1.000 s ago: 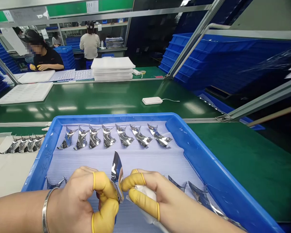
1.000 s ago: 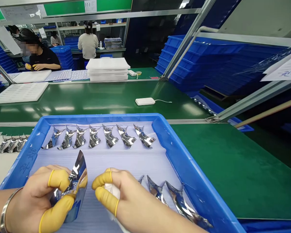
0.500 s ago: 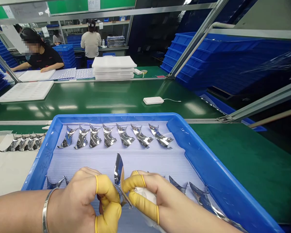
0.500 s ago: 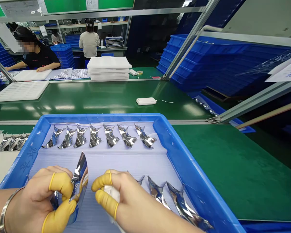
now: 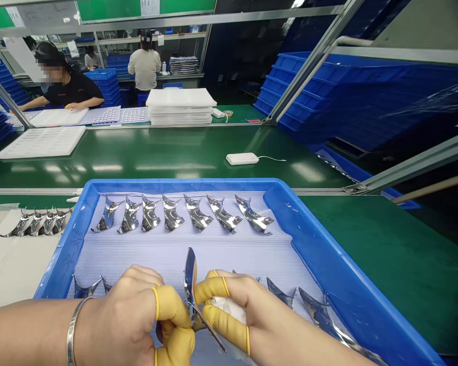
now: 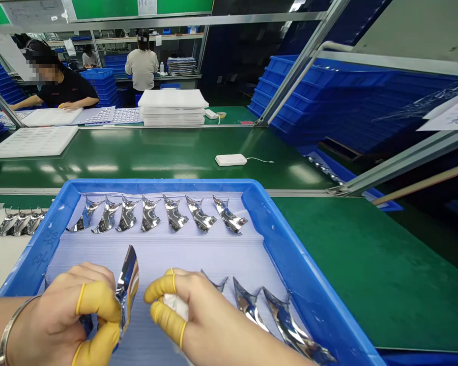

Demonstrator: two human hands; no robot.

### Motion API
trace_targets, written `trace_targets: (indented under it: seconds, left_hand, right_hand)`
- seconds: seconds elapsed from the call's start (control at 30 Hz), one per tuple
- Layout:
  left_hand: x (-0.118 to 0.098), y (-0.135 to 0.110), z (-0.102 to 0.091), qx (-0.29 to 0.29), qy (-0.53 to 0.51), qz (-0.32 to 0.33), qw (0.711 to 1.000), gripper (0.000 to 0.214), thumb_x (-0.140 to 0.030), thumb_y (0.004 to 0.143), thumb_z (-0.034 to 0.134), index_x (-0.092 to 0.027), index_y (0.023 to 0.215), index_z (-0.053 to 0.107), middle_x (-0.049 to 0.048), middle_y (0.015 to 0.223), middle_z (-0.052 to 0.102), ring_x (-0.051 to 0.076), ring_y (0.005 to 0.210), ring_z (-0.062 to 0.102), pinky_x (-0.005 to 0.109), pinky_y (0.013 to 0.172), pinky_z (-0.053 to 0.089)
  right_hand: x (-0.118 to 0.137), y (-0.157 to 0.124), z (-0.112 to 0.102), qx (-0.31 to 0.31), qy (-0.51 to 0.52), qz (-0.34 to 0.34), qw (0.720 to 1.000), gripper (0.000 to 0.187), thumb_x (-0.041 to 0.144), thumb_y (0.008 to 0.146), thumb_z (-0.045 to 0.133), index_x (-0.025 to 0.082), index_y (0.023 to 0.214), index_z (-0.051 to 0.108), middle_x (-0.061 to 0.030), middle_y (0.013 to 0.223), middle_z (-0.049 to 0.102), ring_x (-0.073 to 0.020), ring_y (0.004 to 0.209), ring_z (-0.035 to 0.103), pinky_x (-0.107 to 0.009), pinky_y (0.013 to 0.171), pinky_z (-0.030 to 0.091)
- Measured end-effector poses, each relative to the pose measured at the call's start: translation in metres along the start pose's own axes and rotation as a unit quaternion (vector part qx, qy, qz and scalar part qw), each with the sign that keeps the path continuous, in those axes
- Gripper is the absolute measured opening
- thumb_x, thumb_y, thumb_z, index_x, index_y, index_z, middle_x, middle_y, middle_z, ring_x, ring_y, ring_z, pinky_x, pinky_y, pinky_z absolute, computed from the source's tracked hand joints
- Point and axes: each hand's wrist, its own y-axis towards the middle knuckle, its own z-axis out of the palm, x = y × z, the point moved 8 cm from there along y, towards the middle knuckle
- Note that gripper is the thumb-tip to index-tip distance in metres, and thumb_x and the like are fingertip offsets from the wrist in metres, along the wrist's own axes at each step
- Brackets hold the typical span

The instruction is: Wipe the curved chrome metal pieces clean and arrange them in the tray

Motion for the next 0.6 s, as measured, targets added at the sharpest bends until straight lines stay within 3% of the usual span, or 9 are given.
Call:
trace_targets:
  seconds: [0.6]
  left_hand:
    - [0.0035, 0.0029, -0.0063, -0.025, -0.029, -0.034, 0.999, 0.018, -0.004, 0.066, 0.049, -0.019, 0.071, 0.042, -0.0064, 0.048, 0.042, 0.005, 0.043, 0.041, 0.014, 0.046, 0.039]
  right_hand:
    - [0.0034, -0.0006, -0.0013, 0.004, -0.013, -0.004, 1.0, 0.013, 0.017, 0.087, 0.048, 0.018, 0.087, 0.061, -0.0009, 0.086, 0.058, -0.0143, 0.08, 0.054, -0.024, 0.074, 0.042]
